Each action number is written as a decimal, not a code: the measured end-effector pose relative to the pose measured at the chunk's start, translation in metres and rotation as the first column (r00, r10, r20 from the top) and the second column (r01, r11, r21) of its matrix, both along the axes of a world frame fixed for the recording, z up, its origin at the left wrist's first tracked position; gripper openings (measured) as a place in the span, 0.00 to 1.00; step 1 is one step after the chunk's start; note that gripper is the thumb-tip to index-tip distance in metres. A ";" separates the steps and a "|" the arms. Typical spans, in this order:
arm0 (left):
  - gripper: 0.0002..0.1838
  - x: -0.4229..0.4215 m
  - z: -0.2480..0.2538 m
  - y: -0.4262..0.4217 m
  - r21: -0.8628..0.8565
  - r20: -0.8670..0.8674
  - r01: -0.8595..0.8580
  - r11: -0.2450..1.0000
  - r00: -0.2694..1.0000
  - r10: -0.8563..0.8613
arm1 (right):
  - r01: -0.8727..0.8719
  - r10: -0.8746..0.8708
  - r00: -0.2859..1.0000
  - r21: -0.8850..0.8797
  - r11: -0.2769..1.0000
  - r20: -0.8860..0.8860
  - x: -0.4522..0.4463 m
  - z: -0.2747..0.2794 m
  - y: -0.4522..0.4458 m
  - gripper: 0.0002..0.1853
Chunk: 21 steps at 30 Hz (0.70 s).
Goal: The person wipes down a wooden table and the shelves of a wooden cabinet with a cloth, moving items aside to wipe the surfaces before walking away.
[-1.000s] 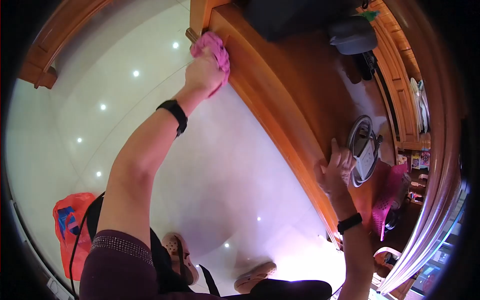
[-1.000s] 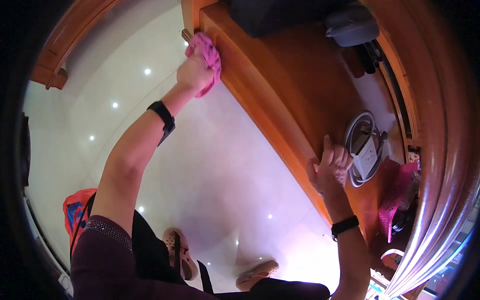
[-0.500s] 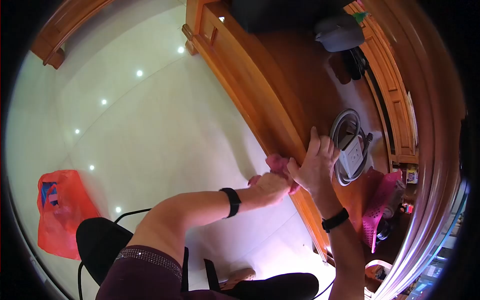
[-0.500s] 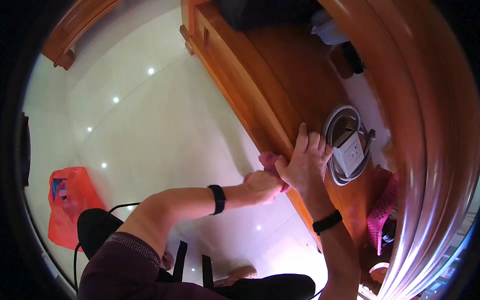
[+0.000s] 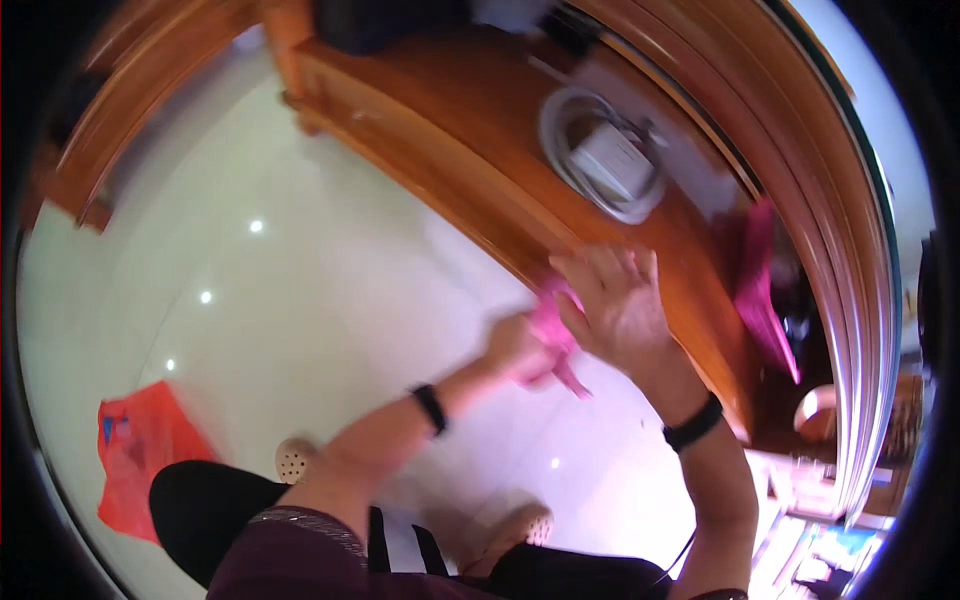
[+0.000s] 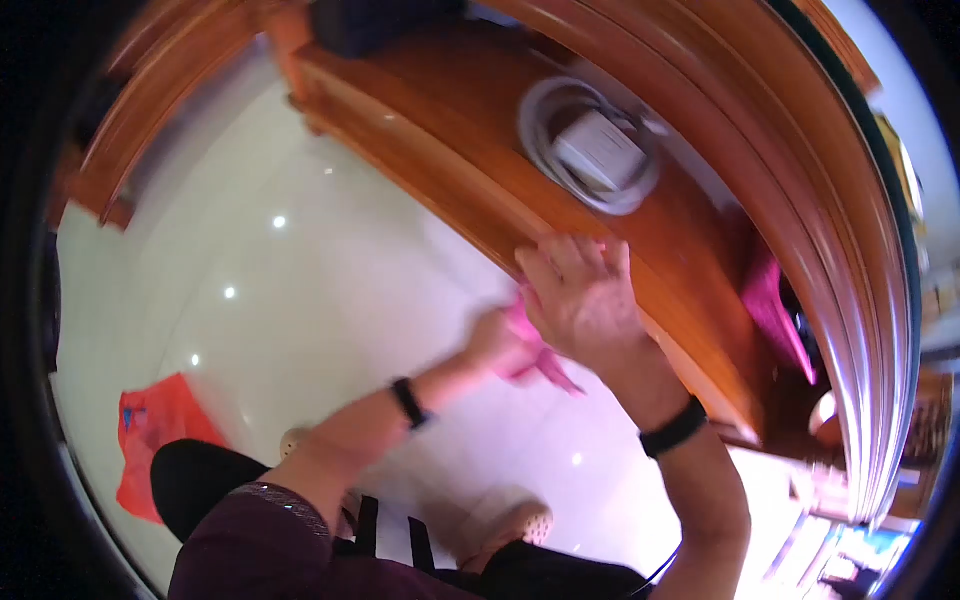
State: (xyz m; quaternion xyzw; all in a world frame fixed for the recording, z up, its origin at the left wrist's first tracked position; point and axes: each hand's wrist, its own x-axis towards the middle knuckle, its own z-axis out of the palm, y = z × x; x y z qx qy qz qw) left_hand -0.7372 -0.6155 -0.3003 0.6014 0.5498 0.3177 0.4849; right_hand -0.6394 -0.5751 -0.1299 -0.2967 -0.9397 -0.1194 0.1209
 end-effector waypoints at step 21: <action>0.12 0.175 0.036 -0.030 0.029 -0.483 0.599 0.800 0.709 -0.514 | 0.480 -0.624 0.775 -0.735 0.479 0.099 0.226 0.015 -0.158 0.15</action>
